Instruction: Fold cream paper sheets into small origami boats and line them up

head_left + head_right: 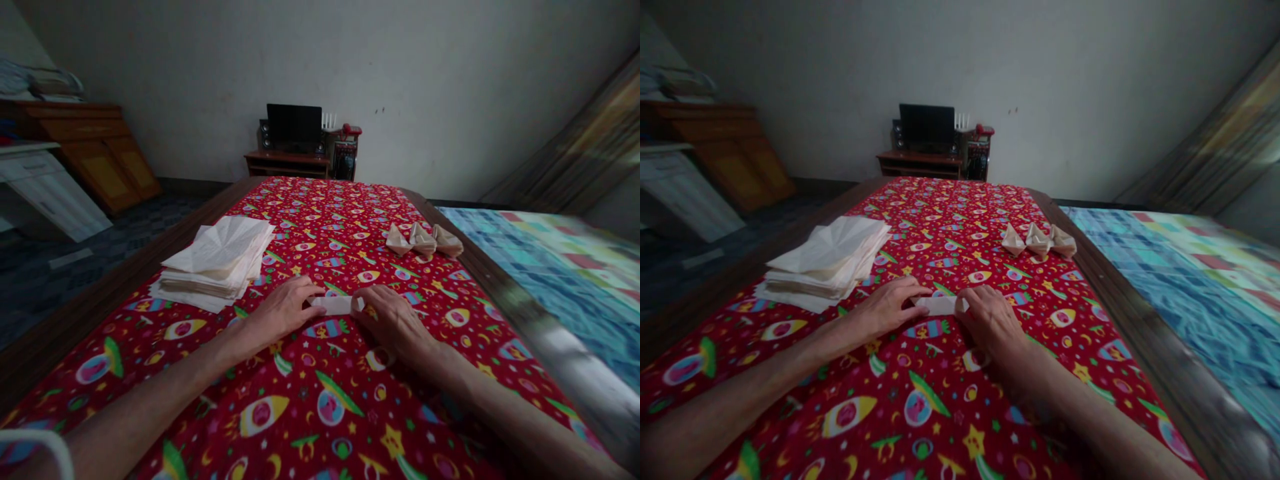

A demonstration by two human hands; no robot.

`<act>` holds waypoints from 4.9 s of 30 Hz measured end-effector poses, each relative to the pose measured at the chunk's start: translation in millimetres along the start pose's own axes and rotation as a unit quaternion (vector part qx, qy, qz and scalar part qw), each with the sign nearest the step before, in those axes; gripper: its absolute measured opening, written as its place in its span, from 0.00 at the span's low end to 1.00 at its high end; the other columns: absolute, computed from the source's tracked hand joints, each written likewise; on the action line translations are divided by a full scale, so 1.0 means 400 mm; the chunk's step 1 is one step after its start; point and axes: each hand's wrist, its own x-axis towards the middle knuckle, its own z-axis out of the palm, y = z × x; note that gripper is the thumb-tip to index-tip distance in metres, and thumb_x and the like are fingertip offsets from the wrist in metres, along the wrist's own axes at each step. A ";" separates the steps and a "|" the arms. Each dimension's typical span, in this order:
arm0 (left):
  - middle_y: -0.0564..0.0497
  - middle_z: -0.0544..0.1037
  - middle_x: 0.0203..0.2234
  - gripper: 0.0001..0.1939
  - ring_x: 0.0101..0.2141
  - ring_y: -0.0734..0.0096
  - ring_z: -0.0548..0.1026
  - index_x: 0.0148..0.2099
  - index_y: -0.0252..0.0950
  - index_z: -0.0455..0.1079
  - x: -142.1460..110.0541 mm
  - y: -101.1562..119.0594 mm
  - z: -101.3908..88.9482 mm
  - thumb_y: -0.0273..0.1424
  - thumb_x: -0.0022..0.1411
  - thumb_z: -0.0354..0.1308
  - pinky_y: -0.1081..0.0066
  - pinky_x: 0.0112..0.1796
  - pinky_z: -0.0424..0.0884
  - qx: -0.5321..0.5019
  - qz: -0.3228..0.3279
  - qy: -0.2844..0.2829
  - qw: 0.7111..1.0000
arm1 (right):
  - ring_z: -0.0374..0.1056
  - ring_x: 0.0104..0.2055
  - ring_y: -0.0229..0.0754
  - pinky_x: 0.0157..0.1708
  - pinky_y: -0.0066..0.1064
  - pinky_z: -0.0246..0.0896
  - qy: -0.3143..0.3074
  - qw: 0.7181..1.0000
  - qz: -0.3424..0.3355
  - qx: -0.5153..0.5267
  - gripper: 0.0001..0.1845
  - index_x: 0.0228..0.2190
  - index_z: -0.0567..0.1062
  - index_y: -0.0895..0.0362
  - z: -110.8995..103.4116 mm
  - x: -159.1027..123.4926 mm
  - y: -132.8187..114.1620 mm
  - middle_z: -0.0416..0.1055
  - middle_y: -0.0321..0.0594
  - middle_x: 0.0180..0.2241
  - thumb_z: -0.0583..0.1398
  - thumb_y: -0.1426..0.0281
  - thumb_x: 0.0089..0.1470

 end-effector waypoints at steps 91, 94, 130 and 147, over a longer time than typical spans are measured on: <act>0.50 0.74 0.31 0.12 0.35 0.69 0.73 0.42 0.35 0.67 -0.023 0.140 -0.017 0.35 0.57 0.53 0.71 0.38 0.68 -0.605 -0.160 -0.119 0.771 | 0.55 0.20 0.32 0.18 0.23 0.49 0.010 0.869 0.279 0.408 0.08 0.20 0.63 0.56 0.023 0.017 -0.081 0.58 0.30 0.18 0.56 0.66 0.43; 0.49 0.74 0.32 0.13 0.36 0.69 0.73 0.40 0.35 0.68 -0.025 0.137 -0.016 0.39 0.59 0.54 0.70 0.41 0.67 -0.647 -0.156 -0.123 0.736 | 0.57 0.21 0.34 0.19 0.24 0.52 0.006 0.864 0.283 0.416 0.10 0.21 0.64 0.57 0.013 0.019 -0.087 0.62 0.33 0.20 0.57 0.63 0.43; 0.52 0.75 0.30 0.17 0.34 0.73 0.73 0.47 0.36 0.66 -0.030 0.110 0.021 0.34 0.57 0.62 0.74 0.38 0.65 -0.675 -0.202 -0.023 0.709 | 0.71 0.26 0.36 0.26 0.23 0.66 0.163 0.972 -0.038 0.164 0.06 0.32 0.76 0.55 -0.043 -0.008 -0.100 0.75 0.37 0.27 0.58 0.75 0.55; 0.43 0.74 0.42 0.24 0.38 0.70 0.72 0.57 0.33 0.56 -0.036 0.121 0.005 0.25 0.59 0.55 0.69 0.39 0.66 -0.703 -0.185 -0.021 0.686 | 0.71 0.29 0.37 0.28 0.24 0.64 0.158 0.979 0.045 0.117 0.05 0.32 0.75 0.56 -0.097 0.019 0.006 0.75 0.37 0.29 0.58 0.72 0.55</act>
